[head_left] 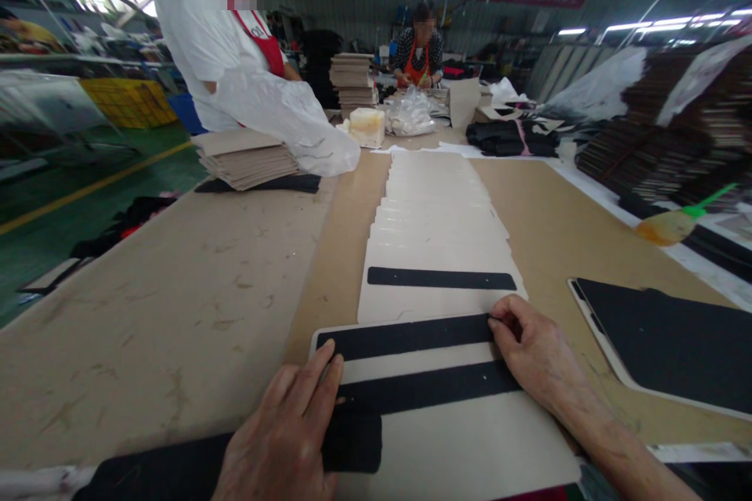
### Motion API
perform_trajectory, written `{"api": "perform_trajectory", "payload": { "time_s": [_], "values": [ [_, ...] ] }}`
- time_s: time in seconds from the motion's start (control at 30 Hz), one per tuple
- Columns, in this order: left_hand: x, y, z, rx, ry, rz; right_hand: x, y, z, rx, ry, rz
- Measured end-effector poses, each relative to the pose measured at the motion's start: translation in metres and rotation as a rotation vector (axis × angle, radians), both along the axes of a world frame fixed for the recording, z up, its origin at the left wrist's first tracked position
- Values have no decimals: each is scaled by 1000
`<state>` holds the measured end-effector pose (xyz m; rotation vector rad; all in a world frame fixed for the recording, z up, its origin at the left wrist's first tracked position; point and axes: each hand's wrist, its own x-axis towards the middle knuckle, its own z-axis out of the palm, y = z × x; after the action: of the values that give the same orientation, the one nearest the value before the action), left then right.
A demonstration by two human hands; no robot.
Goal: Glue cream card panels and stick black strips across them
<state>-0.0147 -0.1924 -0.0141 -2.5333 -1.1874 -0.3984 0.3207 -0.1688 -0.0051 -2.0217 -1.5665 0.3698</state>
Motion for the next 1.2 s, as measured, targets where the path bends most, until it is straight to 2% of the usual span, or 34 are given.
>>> {"api": "perform_trajectory", "payload": {
  "time_s": [0.2,0.37,0.47,0.57,0.63,0.7,0.83,1.0,1.2],
  "values": [
    [5,-2,2,-9,-48,41,5,-1,-3,27,-103,51],
    [14,-5,14,-178,13,160,11,-2,-4,85,-248,166],
    [25,-5,27,-330,66,235,9,-2,4,27,-382,246],
    [39,-3,37,-400,128,266,1,-6,20,-92,-592,332],
    [47,-3,42,-415,162,282,-8,-11,29,-132,-729,399],
    [52,-3,44,-428,175,296,-17,-17,33,-106,-839,459],
    [52,-5,46,-469,142,312,-29,-26,26,-10,-986,497],
    [47,-6,45,-455,135,309,-32,-26,16,31,-1080,514],
    [59,-7,58,-441,206,295,-47,-24,27,5,-1110,568]
  ]
}}
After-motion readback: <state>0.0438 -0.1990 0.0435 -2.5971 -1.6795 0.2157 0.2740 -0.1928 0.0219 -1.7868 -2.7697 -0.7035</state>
